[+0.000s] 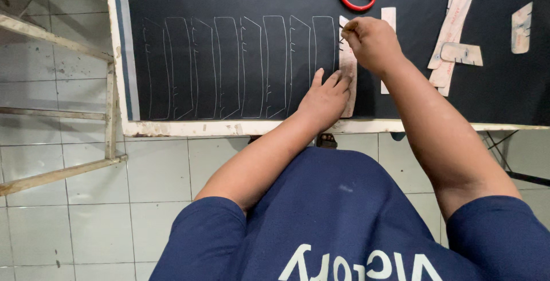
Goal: The person traces a series of identical patterns onto a large black sheet using a paper template and a pencil. They repeatedly position the template, trace its outline, then lift and reposition it to the next spot, continuing this cycle across the sheet.
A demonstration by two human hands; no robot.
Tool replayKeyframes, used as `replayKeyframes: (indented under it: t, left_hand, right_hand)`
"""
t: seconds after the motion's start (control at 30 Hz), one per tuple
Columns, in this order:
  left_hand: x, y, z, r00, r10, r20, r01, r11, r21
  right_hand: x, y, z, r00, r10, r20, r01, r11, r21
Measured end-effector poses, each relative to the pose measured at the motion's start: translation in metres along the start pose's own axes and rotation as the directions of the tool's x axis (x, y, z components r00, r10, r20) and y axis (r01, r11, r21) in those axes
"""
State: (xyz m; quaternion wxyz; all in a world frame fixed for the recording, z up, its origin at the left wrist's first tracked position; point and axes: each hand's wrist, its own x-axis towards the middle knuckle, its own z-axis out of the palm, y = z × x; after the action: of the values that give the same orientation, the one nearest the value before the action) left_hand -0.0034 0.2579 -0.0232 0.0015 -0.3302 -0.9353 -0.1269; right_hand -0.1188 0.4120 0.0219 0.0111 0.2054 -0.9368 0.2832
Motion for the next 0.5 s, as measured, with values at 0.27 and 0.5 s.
replayKeyframes:
  t: [0.27, 0.5]
  left_hand:
    - [0.004, 0.006, 0.0, 0.999, -0.008, -0.045, 0.008, 1.0, 0.003]
    - [0.007, 0.012, 0.004, 0.999, -0.007, -0.049, 0.008, 1.0, 0.019]
  right_hand:
    - [0.013, 0.007, -0.009, 0.984, 0.158, 0.076, -0.165, 0.981, 0.096]
    - [0.017, 0.017, -0.008, 0.996, 0.08, -0.041, -0.079, 0.997, 0.024]
